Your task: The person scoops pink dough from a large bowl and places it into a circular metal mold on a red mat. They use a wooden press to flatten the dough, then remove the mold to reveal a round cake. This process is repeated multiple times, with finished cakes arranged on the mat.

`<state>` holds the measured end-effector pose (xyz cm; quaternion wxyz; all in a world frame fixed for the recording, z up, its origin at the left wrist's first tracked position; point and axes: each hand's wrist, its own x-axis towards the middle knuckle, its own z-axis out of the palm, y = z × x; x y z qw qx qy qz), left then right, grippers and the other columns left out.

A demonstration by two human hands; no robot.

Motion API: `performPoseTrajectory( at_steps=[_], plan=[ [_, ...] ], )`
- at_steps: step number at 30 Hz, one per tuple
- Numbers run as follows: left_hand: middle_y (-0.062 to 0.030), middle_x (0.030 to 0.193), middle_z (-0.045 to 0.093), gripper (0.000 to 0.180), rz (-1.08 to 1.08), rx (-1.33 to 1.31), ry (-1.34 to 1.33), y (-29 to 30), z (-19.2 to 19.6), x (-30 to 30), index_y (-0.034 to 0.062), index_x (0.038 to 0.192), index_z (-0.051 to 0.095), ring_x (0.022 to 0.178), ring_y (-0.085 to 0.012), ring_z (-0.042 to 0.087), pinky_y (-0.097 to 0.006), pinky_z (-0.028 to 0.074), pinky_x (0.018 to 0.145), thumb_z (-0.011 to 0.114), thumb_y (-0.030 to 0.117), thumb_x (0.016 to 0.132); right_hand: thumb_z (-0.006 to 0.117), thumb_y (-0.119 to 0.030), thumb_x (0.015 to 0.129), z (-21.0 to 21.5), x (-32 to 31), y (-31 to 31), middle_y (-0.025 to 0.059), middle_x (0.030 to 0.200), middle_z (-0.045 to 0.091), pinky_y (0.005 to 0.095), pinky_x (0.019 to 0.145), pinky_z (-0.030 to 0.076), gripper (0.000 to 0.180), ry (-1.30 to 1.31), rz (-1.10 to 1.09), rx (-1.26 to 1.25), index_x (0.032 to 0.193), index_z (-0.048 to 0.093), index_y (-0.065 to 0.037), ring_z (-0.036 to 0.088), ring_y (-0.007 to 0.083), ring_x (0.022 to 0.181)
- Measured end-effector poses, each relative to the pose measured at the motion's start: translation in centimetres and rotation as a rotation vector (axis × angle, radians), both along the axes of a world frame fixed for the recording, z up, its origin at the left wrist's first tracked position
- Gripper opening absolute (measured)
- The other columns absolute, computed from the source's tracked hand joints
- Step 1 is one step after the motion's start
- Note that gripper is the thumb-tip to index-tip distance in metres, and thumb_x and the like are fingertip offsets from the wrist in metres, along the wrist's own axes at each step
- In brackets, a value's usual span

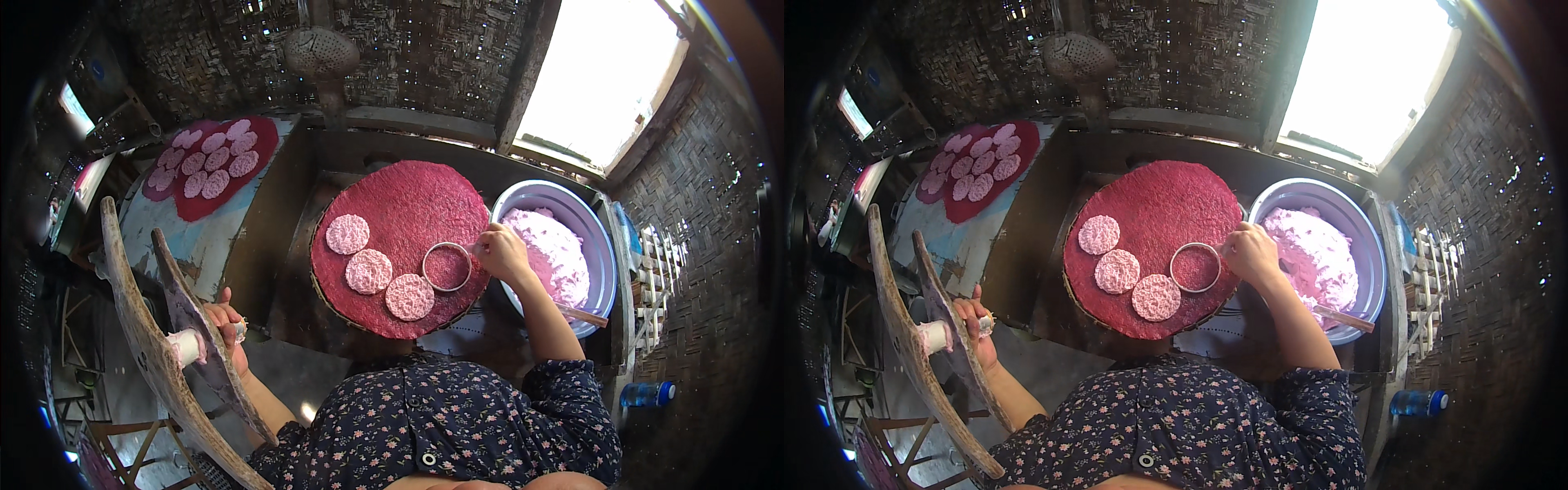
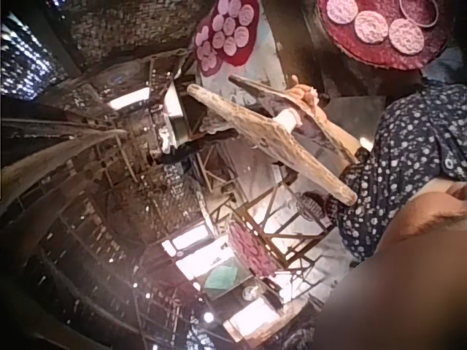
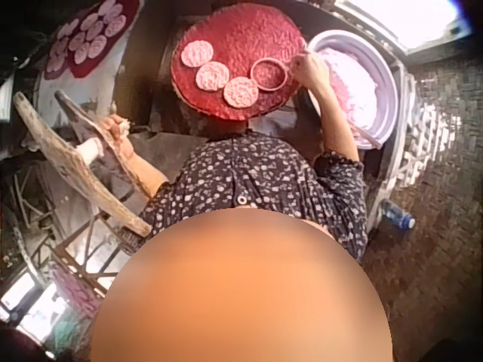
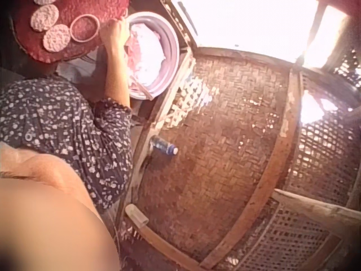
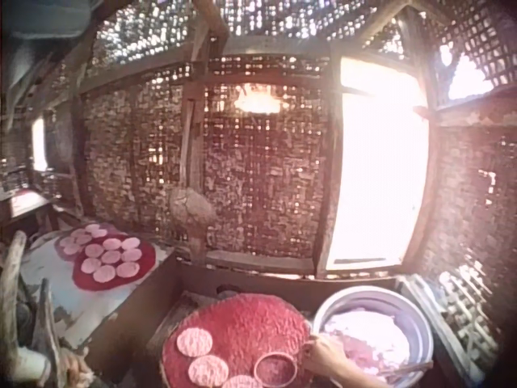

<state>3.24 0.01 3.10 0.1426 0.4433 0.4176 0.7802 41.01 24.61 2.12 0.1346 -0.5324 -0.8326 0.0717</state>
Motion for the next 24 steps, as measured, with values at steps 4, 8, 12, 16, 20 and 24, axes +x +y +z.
performPoseTrajectory(
  at_steps=[4,8,12,16,20,24],
  plan=[
    [-0.0014,0.076,0.044,0.030,-0.005,0.028,0.051,-0.7,-0.3,-0.3,0.0115,0.087,0.047,0.073,-0.0166,0.052,-0.047,0.030,0.104,0.073,0.019,0.075,0.066,-0.035,0.079,-1.1,1.9,1.1,0.0120,0.090,0.059,0.0389,0.083,0.046,0.033,0.213,-0.151,0.062,0.096,0.067,-0.007,0.056,0.0288,0.096],
    [-0.0010,0.076,0.044,0.028,-0.010,0.027,0.043,-1.2,-0.1,-0.3,0.0117,0.087,0.047,0.073,-0.0162,0.052,-0.047,0.031,0.104,0.072,0.019,0.076,0.066,-0.029,0.080,-3.7,3.3,2.7,0.0169,0.099,0.062,0.0369,0.085,0.046,0.048,0.505,-0.254,-0.244,0.114,0.057,0.002,0.059,0.0270,0.095],
    [-0.0005,0.076,0.044,0.027,-0.033,0.050,0.075,-1.5,0.1,0.2,0.0121,0.086,0.047,0.073,-0.0155,0.052,-0.045,0.031,0.104,0.072,0.018,0.077,0.065,-0.023,0.081,-4.9,4.3,3.0,0.0125,0.090,0.065,0.0294,0.067,0.048,0.043,0.732,-0.293,-0.418,0.112,0.057,0.005,0.059,0.0154,0.074],
    [0.0022,0.076,0.038,0.030,-0.033,-0.002,0.049,-0.9,-0.1,0.5,0.0121,0.086,0.043,0.074,-0.0129,0.046,-0.044,0.029,0.105,0.070,0.020,0.079,0.066,-0.025,0.081,-4.3,4.1,2.7,0.0077,0.078,0.064,0.0248,0.047,0.043,0.031,0.701,-0.355,-0.495,0.097,0.064,0.002,0.055,0.0097,0.059],
    [0.0021,0.077,0.040,0.026,-0.030,0.008,0.030,-0.5,-0.1,0.8,0.0118,0.087,0.046,0.073,-0.0136,0.048,-0.044,0.031,0.104,0.071,0.017,0.079,0.068,-0.026,0.079,-4.3,3.4,2.6,0.0054,0.070,0.062,0.0258,0.046,0.044,0.029,0.633,-0.315,-0.445,0.089,0.066,0.001,0.054,0.0104,0.054],
    [0.0022,0.078,0.043,0.032,-0.052,0.016,0.037,-0.7,0.1,1.3,0.0128,0.087,0.048,0.076,-0.0149,0.050,-0.046,0.029,0.104,0.076,0.019,0.073,0.067,-0.023,0.078,-5.8,3.6,2.8,0.0054,0.067,0.059,0.0259,0.046,0.045,0.027,0.710,-0.299,-0.457,0.083,0.063,0.003,0.055,0.0105,0.054]
  ],
)
